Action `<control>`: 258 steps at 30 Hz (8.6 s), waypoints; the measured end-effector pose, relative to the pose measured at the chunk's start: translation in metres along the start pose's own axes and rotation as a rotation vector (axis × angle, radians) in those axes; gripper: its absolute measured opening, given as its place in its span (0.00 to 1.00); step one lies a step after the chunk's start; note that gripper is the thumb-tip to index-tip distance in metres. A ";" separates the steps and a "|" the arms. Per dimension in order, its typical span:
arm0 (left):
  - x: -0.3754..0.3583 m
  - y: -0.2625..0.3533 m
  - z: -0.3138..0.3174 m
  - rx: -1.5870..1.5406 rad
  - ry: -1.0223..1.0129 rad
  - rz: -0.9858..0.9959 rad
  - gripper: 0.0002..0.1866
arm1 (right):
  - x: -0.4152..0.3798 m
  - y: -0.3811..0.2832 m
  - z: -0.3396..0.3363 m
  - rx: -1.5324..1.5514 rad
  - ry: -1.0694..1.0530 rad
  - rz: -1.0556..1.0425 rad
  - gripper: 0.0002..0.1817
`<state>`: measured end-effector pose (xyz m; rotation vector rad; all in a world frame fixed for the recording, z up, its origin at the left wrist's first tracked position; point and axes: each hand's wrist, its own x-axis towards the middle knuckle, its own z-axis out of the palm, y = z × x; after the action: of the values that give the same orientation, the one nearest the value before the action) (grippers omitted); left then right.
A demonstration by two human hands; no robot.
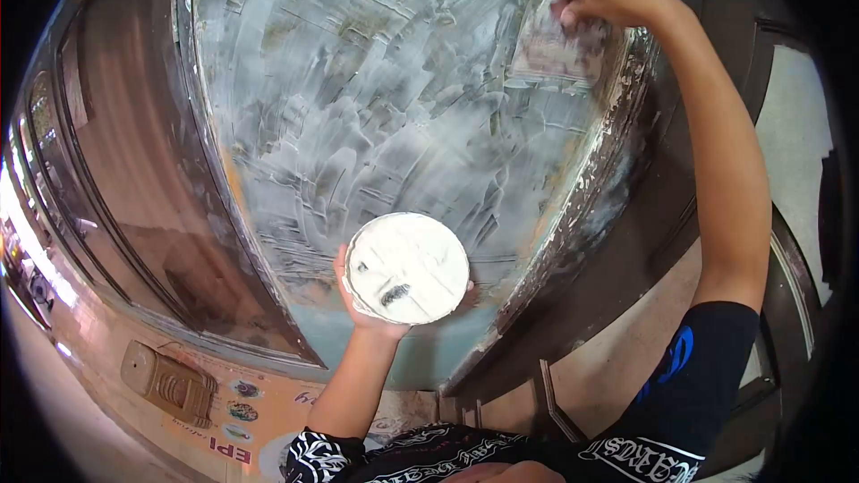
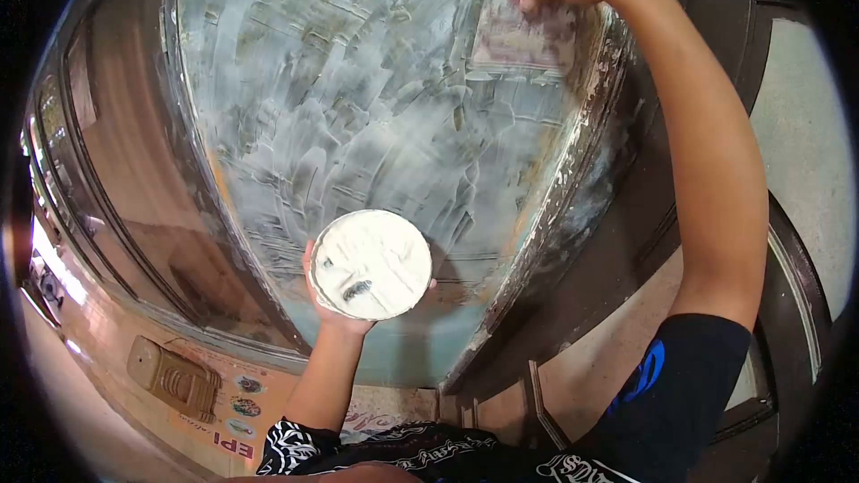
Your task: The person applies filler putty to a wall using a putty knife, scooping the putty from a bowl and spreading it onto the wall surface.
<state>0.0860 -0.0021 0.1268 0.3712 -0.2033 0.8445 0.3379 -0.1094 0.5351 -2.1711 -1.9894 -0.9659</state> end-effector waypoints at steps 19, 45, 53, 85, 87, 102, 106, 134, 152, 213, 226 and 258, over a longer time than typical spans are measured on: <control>-0.005 0.013 -0.011 -0.027 0.014 0.056 0.42 | 0.002 0.026 -0.028 0.169 0.223 0.078 0.12; -0.011 0.012 -0.012 -0.051 -0.026 0.040 0.41 | -0.030 -0.058 0.053 0.015 0.038 -0.053 0.14; -0.013 0.011 -0.015 -0.020 -0.006 0.061 0.39 | -0.025 0.008 -0.062 0.009 0.240 0.191 0.14; -0.036 0.019 -0.024 -0.034 -0.043 0.051 0.42 | -0.044 0.047 -0.084 0.400 0.562 0.221 0.12; -0.042 0.022 -0.024 -0.081 0.014 0.041 0.42 | -0.058 0.010 -0.073 0.400 0.621 0.268 0.09; -0.153 0.033 -0.055 0.031 0.016 0.019 0.44 | -0.156 -0.302 0.313 1.997 -0.408 0.179 0.12; -0.172 0.028 -0.062 0.067 0.058 -0.024 0.46 | -0.162 -0.320 0.325 2.063 -0.363 0.200 0.12; -0.208 0.029 -0.080 -0.056 -0.007 -0.062 0.45 | -0.233 -0.360 0.311 2.022 -0.187 0.275 0.14; -0.204 0.020 -0.070 -0.080 0.008 -0.061 0.45 | -0.234 -0.354 0.325 2.025 -0.059 0.404 0.14; -0.202 0.031 -0.100 -0.105 0.115 0.088 0.40 | -0.230 -0.387 0.301 1.852 -0.153 0.226 0.15; -0.202 0.030 -0.100 -0.110 0.070 0.096 0.40 | -0.230 -0.386 0.290 1.820 -0.160 0.253 0.13; -0.196 0.030 -0.087 0.017 0.112 0.062 0.39 | -0.221 -0.362 0.315 1.878 -0.240 0.352 0.13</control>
<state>-0.0619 -0.0841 -0.0083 0.3338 -0.1038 0.9259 0.1410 -0.1065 0.0448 -1.2080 -1.2128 0.9701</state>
